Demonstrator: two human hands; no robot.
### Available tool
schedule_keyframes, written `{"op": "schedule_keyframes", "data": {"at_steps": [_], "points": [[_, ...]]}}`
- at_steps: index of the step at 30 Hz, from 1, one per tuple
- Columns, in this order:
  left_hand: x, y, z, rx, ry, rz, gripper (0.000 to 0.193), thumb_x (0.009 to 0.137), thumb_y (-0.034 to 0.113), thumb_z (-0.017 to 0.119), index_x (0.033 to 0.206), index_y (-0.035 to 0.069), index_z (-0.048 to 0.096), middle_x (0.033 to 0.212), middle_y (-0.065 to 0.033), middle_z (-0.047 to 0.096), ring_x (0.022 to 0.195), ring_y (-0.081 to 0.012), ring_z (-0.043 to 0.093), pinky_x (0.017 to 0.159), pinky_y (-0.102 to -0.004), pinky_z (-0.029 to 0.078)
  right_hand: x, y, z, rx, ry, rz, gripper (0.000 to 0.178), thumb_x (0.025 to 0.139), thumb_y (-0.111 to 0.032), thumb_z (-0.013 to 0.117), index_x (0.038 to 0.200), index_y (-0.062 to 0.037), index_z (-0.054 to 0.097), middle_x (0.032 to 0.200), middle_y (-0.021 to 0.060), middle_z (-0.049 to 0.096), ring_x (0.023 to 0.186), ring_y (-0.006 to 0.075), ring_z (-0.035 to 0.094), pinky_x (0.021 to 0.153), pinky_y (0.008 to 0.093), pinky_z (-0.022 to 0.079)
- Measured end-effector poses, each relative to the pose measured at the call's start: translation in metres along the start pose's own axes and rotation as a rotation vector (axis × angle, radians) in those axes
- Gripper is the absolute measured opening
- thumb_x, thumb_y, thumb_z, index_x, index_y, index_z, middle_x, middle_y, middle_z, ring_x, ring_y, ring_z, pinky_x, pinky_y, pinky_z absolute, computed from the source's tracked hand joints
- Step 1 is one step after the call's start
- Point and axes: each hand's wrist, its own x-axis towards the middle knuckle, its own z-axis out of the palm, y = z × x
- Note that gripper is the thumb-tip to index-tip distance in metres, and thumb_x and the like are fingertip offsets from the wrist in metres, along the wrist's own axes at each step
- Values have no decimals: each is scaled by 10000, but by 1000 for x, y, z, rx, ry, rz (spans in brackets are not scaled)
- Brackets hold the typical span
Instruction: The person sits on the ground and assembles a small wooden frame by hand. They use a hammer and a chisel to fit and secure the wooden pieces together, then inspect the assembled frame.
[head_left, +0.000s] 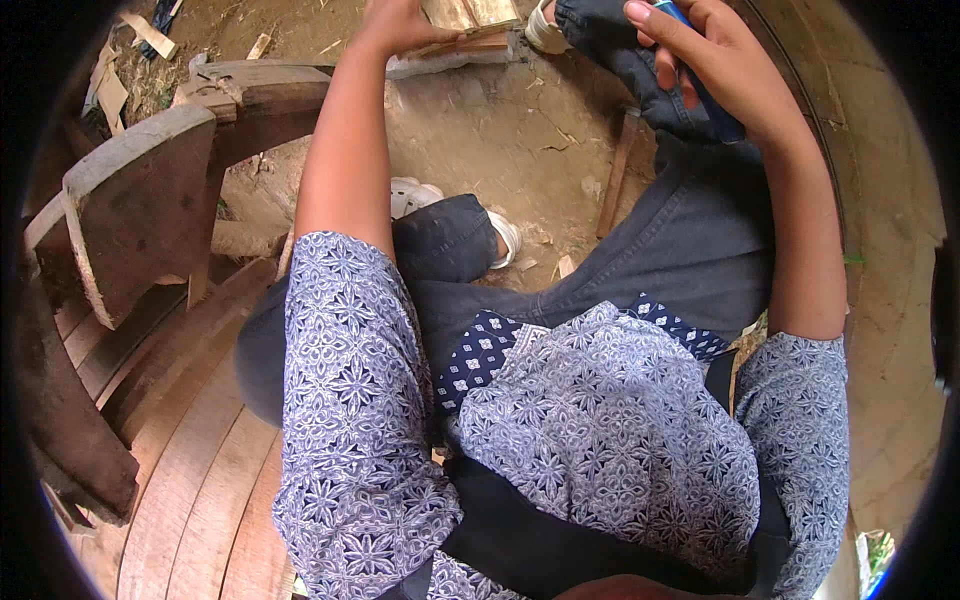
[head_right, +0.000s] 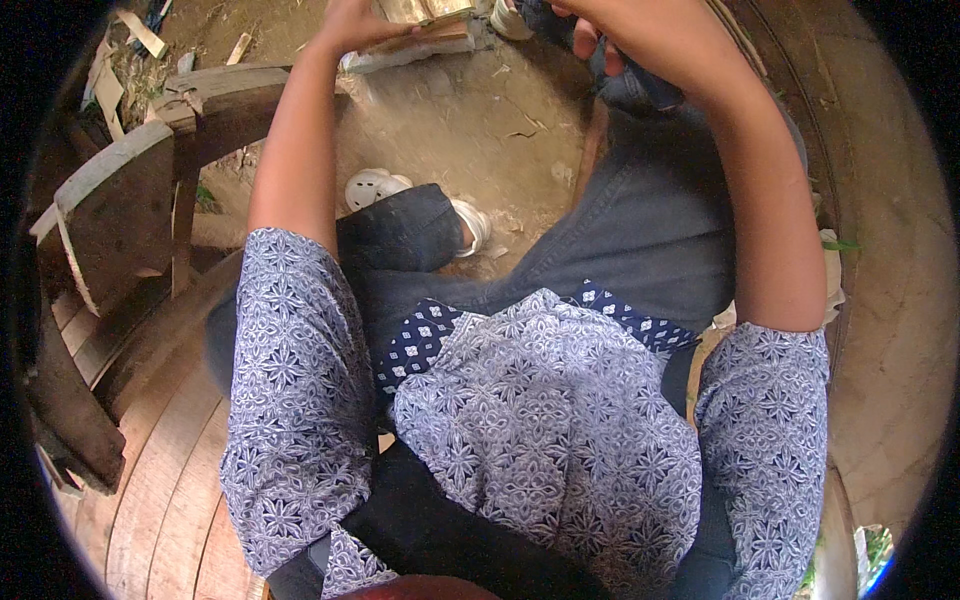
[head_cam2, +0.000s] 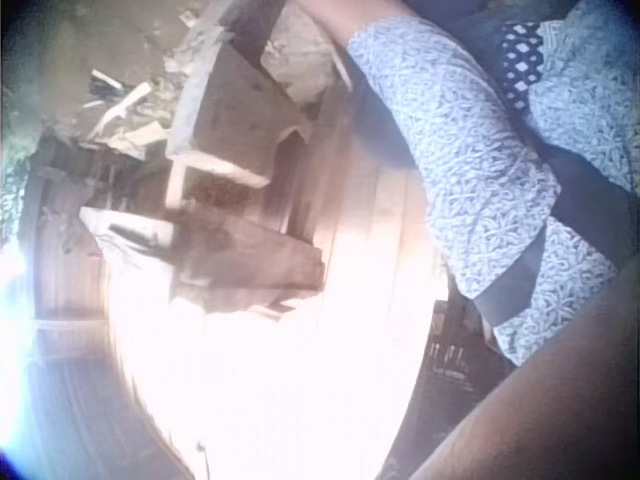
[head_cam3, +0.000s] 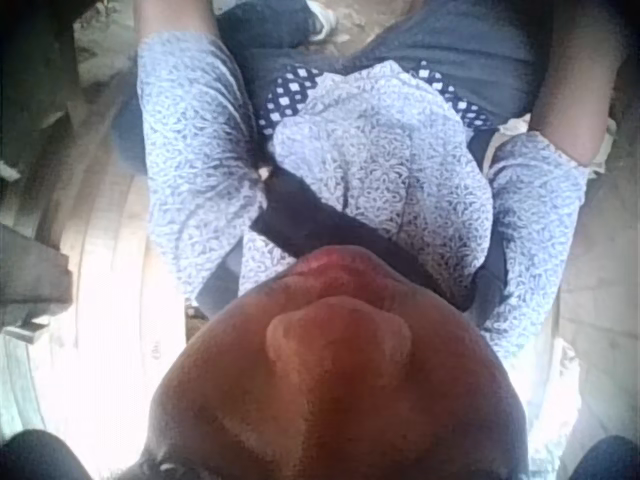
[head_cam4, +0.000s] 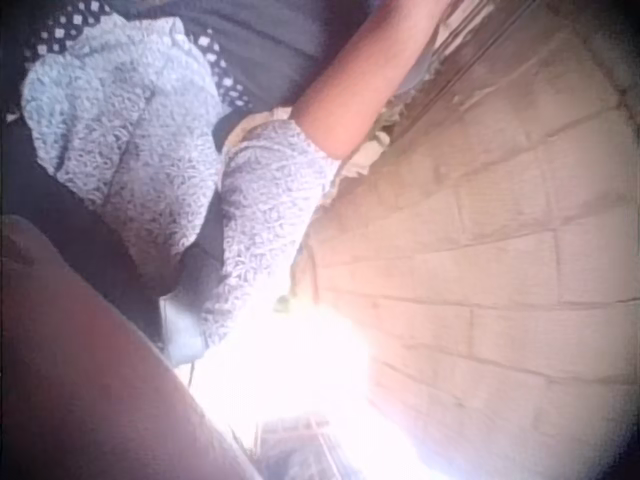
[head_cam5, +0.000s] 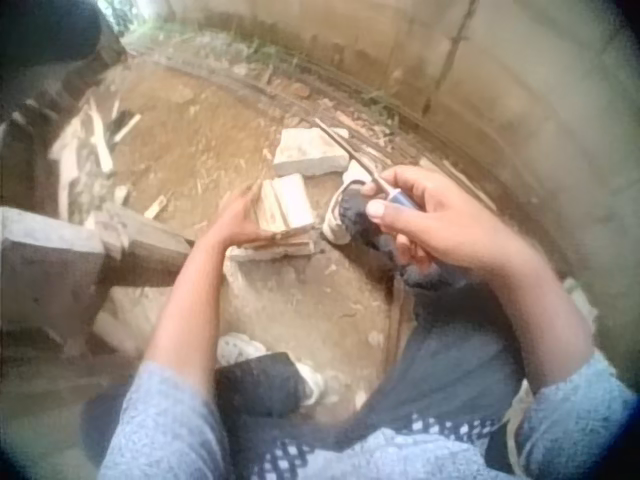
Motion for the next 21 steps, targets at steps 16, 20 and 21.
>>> {"op": "schedule_keyframes", "data": {"at_steps": [16,20,21], "points": [[22,-45,48,-269,143,-91,954,742,554,779,1423,-34,465,1483,-274,437,1412,-397,379,1174,-438,311,7,16,5,-1,8,62,303,990,-219,627,1224,-39,557,818,-28,560,586,49,521,498,211,429],[8,-20,24,-11,30,-4,1052,619,511,859,1433,-21,458,1475,-272,442,1400,-400,389,1175,-434,314,5,14,8,-25,10,73,301,991,-216,624,1229,-46,552,824,-31,561,588,45,522,496,211,440],[5,-14,18,-22,27,11,1076,588,485,874,1441,-14,450,1476,-269,440,1397,-400,392,1174,-433,318,6,14,8,-16,5,71,300,991,-214,623,1230,-48,551,823,-31,561,588,44,523,495,212,442]]}}
